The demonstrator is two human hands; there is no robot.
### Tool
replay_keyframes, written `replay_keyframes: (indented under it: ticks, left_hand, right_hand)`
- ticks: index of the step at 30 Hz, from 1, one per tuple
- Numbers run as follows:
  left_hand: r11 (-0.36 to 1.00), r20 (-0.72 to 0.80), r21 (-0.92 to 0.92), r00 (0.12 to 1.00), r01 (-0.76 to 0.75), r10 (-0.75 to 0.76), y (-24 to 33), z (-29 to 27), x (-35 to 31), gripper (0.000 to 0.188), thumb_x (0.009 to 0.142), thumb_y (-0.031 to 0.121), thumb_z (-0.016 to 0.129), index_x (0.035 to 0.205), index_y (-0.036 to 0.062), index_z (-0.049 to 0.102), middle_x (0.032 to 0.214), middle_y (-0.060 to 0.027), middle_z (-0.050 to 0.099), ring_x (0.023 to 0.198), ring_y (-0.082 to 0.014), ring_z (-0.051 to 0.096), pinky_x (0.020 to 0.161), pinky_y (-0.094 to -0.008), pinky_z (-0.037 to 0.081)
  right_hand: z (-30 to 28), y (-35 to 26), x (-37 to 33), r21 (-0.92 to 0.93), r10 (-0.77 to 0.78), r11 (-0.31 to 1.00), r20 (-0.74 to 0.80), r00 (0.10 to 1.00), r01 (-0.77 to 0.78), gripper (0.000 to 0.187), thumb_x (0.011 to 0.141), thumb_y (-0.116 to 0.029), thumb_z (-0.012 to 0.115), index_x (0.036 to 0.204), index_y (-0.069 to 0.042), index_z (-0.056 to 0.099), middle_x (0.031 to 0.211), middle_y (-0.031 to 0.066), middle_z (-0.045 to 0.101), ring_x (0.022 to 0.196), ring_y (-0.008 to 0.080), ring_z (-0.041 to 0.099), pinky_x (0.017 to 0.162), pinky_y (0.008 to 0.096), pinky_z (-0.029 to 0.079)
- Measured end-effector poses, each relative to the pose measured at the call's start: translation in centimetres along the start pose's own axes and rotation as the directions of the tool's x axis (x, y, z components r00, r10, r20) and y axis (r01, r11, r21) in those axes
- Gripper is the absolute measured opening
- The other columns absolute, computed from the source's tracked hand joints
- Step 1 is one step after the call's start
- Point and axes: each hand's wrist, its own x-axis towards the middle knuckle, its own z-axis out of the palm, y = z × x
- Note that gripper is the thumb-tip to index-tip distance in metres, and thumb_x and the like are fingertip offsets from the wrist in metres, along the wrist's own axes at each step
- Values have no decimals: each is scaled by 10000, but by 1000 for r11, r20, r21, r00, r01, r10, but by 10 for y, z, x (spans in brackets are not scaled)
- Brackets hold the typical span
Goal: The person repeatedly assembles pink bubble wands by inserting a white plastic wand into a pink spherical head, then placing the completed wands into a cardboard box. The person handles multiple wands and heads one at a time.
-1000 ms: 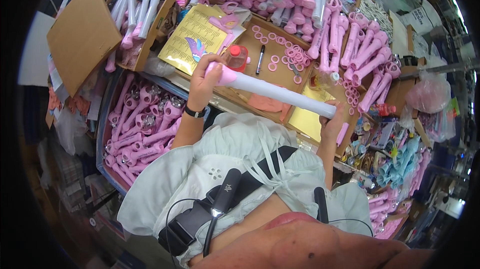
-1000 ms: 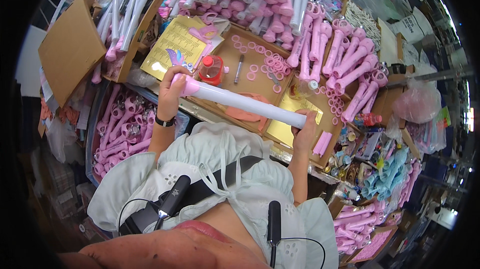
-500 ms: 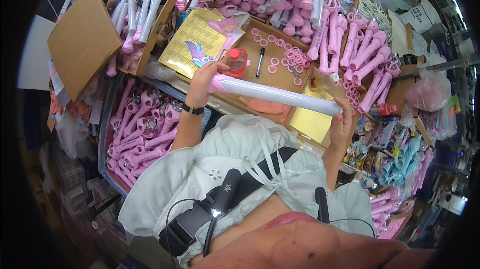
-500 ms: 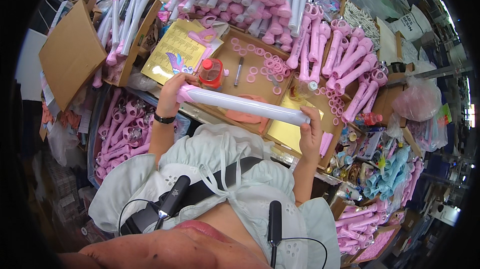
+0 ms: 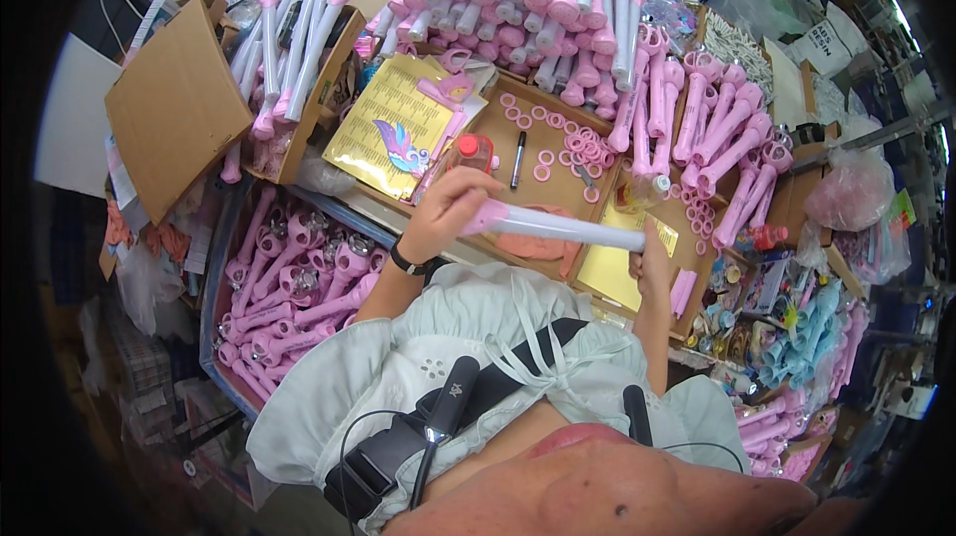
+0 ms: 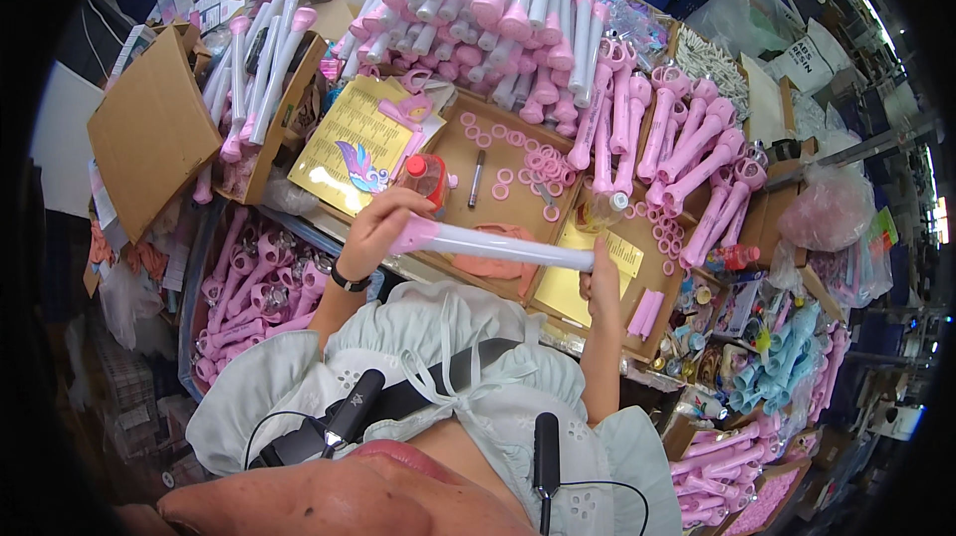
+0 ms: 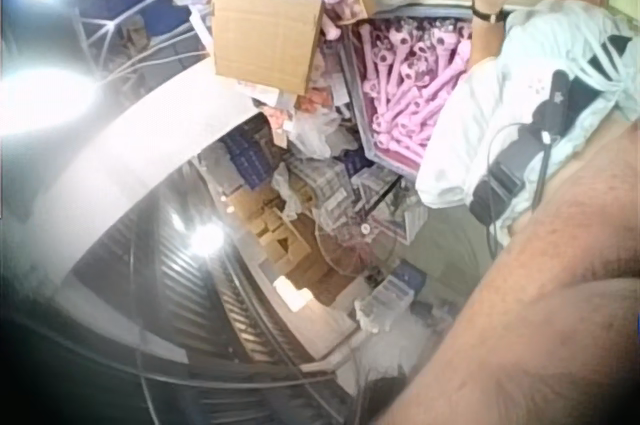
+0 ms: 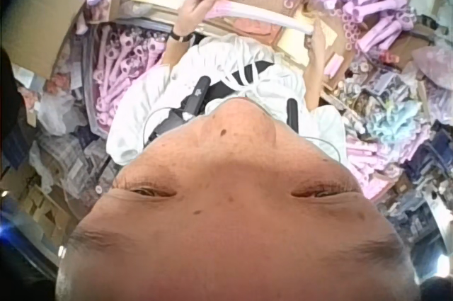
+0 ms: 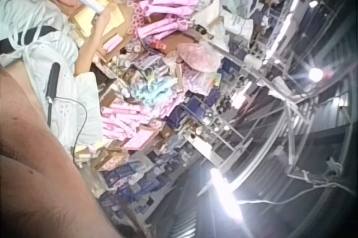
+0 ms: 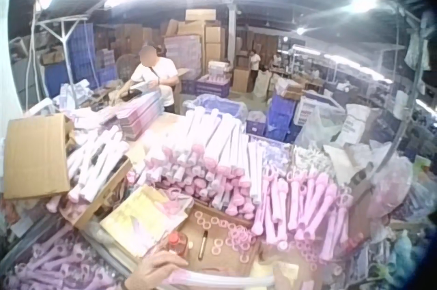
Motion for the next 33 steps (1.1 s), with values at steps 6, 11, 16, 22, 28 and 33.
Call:
replay_keyframes:
  ticks: [6, 11, 16, 22, 28, 33]
  left_hand:
    - [939, 187, -309, 958, -155, 219, -3, -6, 10, 264, 908, 215, 481, 922, -3, 629, 1051, -171, 559, 955, -270, 572, 878, -369, 429]
    - [882, 193, -471, 976, 6, 97, -11, -15, 18, 283, 939, 195, 434, 884, 2, 635, 1116, -151, 544, 1026, -243, 532, 921, -360, 393]
    - [978, 527, -36, 835, 204, -155, -17, 0, 26, 277, 922, 169, 487, 1133, -7, 528, 1161, -114, 530, 1086, -194, 508, 931, -328, 394]
    - [950, 841, -35, 523, 310, -140, -24, 25, 46, 400, 887, 161, 573, 1254, 25, 491, 1169, -70, 534, 1058, -129, 495, 909, -283, 396]
    - [902, 544, -167, 800, 398, -253, -13, 11, 84, 330, 865, 128, 586, 1180, 30, 565, 1054, -38, 589, 925, -90, 543, 801, -245, 442]
    - [979, 250, -70, 953, 193, -170, 5, -44, 201, 338, 874, 147, 580, 1192, 36, 553, 922, -9, 595, 690, -64, 535, 595, -200, 442]
  right_hand:
    - [-5, 13, -4, -42, 216, 976, 157, 964, -212, 493, 901, -532, 428, 646, -111, 460, 386, -34, 309, 267, 75, 232, 270, 236, 161]
    - [-9, 0, -9, 20, 43, 999, 145, 988, -47, 467, 910, -500, 445, 678, -98, 492, 423, -30, 346, 303, 66, 269, 294, 223, 195]
    - [-11, -23, -11, 518, -236, 809, -146, 961, 277, 374, 908, -433, 504, 815, -74, 548, 579, -12, 453, 427, 64, 355, 375, 208, 268]
    - [5, -55, -18, 735, -365, 584, -142, 920, 345, 330, 890, -382, 557, 1011, -75, 558, 775, -4, 541, 598, 87, 444, 538, 235, 386]
    - [13, -52, -14, 651, -333, 710, -26, 943, 268, 249, 919, -236, 510, 1086, -57, 558, 864, 23, 576, 698, 113, 542, 643, 231, 458]
    - [16, -19, -5, 556, -260, 816, 105, 960, 160, 225, 933, -241, 493, 1045, -55, 554, 842, 23, 587, 717, 112, 559, 653, 254, 451]
